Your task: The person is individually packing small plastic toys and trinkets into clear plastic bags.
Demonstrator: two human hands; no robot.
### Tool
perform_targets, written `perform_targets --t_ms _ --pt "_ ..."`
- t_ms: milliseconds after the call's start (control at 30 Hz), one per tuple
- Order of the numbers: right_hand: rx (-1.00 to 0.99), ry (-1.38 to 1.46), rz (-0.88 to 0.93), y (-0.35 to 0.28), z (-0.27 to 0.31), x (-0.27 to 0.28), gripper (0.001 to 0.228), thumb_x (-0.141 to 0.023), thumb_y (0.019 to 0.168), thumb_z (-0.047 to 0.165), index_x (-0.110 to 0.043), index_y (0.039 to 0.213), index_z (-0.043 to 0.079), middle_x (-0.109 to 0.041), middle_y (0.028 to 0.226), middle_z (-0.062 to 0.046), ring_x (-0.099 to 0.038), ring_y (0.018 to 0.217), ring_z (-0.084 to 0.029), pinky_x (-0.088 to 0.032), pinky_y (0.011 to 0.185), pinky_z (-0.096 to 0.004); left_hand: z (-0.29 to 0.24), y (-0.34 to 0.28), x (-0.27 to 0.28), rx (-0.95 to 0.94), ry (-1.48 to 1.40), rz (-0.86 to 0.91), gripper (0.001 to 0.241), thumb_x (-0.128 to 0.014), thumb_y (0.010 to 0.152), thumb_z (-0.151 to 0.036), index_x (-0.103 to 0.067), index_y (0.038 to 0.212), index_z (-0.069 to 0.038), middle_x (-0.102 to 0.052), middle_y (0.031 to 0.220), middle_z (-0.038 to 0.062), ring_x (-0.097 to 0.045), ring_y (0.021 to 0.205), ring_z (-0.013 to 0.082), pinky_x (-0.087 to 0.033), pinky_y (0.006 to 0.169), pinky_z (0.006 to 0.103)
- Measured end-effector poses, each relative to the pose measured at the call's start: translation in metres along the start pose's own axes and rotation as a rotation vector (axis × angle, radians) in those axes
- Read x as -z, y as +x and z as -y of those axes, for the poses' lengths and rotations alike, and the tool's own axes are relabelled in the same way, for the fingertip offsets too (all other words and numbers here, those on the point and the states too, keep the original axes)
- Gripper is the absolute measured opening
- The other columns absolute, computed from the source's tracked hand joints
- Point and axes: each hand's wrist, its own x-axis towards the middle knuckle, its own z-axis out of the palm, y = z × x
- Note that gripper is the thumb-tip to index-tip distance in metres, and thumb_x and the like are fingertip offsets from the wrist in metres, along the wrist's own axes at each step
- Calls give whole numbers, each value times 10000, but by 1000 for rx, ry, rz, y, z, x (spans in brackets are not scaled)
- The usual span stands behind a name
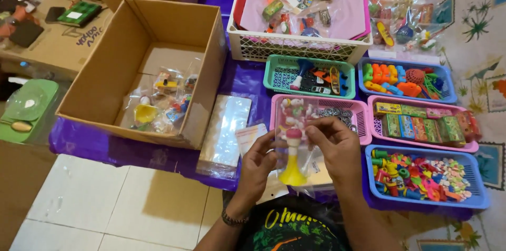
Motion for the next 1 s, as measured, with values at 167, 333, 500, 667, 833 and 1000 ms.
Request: perform_targets --t_ms 167,333,500,667,833,1000 --pt "156 2 55 4 -22 11 157 -753 905 7 -748 1050 -54 -718 833 -188 -675 696 -187 -586 618 -309 8 5 -4 -61 53 -187 392 -771 908 -272 -708 1218 -40 -716 959 125 -707 870 200 -619 768 362" --pt "128 24 15 0 -22 15 346 -737 905 15 -657 1236 -48 -699 995 -199 -694 874 -229 -608 765 -329 17 6 -9 -73 -5 -223 275 -791 901 -245 -662 1069 -70 -663 873 72 -660 801 158 -544 646 283" --pt "61 41 97 -1 -48 20 447 -821 799 -37 -652 1214 -45 -722 920 -179 -714 817 -212 -614 738 -328 11 -1 -17 -86 -77 -153 349 -743 939 -229 -546 1188 -83 -633 1110 80 -614 997 147 -513 839 304" --pt "104 72 109 -6 -45 14 348 -763 866 -28 -652 1196 -34 -744 887 -175 -709 777 -192 -602 705 -306 13 1 -16 -3 -159 -65 753 -787 893 -224 -360 1503 -108 -640 1264 189 -658 1128 237 -541 957 376" --pt "136 42 70 -11 -33 10 244 -693 936 -9 -632 1172 -22 -743 864 -173 -678 737 -176 -584 695 -303 16 2 -16 20 -182 -79 743 -775 889 -119 -408 1531 -47 -725 1114 164 -708 1017 193 -563 916 330" --pt "129 -154 70 -13 -39 10 382 -833 838 91 -703 1195 51 -760 986 -107 -673 904 -156 -554 862 -308 12 2 -21 17 -59 -189 647 -852 820 -124 -559 1386 -18 -758 1088 196 -720 989 224 -593 895 378"
